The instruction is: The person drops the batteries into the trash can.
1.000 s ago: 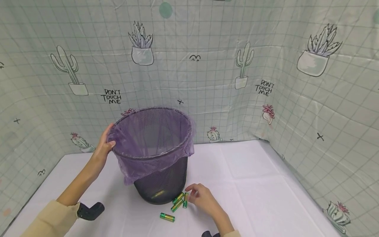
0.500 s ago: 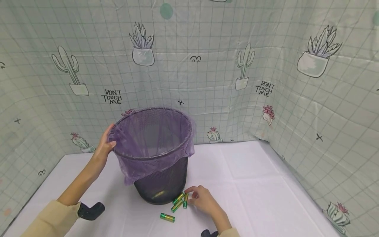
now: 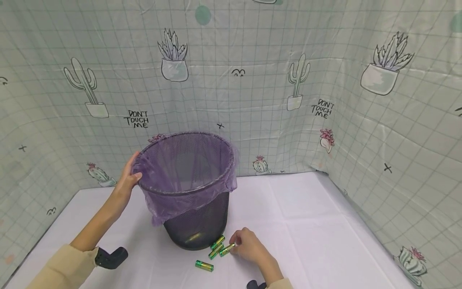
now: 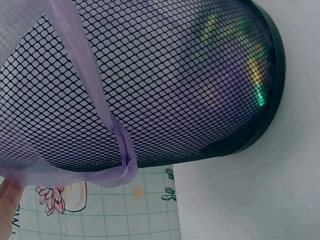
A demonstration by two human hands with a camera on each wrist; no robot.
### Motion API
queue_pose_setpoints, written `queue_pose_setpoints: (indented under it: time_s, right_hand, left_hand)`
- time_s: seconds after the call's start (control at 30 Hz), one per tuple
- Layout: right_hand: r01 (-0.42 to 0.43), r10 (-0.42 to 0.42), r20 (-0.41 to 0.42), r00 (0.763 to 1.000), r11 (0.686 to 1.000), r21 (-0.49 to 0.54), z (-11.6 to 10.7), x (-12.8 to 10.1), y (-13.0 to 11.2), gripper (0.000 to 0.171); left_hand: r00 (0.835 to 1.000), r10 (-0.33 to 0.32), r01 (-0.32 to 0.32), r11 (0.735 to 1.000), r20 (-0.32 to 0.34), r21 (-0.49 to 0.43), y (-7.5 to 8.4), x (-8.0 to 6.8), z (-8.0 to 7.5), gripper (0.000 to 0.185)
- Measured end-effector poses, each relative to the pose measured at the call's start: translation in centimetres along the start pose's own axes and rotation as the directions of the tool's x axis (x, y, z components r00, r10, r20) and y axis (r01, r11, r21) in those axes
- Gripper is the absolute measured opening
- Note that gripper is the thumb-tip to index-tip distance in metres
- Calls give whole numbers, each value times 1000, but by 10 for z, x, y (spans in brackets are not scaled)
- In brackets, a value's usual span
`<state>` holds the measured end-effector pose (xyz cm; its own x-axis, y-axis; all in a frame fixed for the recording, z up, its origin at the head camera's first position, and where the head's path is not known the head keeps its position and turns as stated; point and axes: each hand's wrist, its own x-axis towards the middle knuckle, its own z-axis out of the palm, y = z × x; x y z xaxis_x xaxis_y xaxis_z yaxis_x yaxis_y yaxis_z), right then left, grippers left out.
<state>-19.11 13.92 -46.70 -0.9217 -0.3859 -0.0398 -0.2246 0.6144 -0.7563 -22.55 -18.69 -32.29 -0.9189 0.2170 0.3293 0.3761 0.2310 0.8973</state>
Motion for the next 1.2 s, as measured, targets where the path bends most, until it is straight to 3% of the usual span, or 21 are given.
queue_pose_setpoints:
  time_s: [0.63,0.97,1.2]
  right_hand:
    - [-84,84,9,996,995,-46,-3,-4,1,14]
    - [6,-4,40,999,998,-67,-6,-7,2,10]
    - [20,-17,46,999,999,-49,-9,-13,0,9]
  left_hand:
    - [1000,-2,2,1000,-3,8,0,0,0,75]
    - [1000,-10,10,1000,2,11,0,0,-1,74]
    - [1000,-4,4,1000,5,2,1,0,0,74]
